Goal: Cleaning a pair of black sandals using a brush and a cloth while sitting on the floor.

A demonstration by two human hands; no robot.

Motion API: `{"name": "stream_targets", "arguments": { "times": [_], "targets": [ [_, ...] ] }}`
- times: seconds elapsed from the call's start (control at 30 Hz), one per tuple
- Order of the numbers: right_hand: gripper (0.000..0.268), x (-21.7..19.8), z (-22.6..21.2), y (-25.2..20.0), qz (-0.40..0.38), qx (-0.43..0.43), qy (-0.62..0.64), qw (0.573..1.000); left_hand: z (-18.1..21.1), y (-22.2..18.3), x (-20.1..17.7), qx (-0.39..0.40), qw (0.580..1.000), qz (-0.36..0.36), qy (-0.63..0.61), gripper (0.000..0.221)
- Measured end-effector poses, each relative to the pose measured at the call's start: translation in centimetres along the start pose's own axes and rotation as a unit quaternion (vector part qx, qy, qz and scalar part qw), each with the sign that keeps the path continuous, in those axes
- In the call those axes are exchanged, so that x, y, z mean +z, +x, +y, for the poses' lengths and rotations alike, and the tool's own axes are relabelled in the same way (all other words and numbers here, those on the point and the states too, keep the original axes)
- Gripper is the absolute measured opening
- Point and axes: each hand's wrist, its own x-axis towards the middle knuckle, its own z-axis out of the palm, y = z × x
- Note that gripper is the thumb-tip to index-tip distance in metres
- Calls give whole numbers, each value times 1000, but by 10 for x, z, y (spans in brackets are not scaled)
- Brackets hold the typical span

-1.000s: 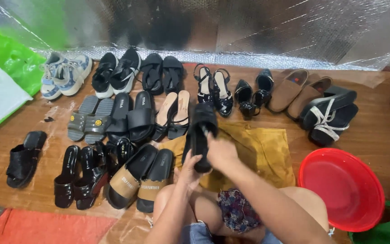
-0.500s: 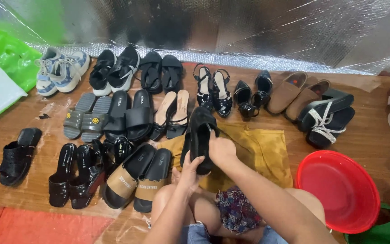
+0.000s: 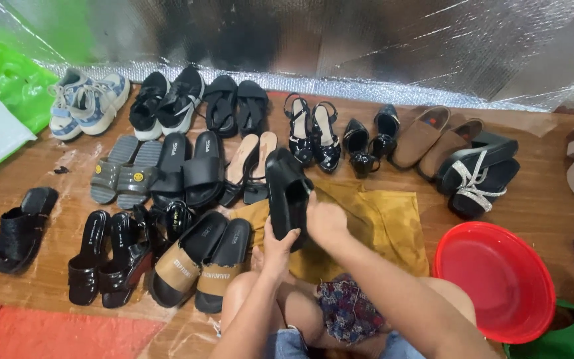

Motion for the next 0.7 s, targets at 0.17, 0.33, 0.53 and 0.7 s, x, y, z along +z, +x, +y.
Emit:
{"name": "stream_targets", "arguments": {
  "times": [0.17,0.33,0.53,0.7],
  "targets": [
    [57,-5,-10,-59,-23,-28,39,999,-22,20,-6,-29,995,68,62,88],
    [55,-32,-4,-133,19,-103,207,973,-12,27,-31,-11,946,-188,-263,61],
    [55,-87,32,-107,-105,9,134,985,26,-19,-15,-24,952,-186,-241,69],
    [54,-47,21,-114,8,-5,207,978,2,-2,-28,-27,945,-240,-223,73]
  ]
}}
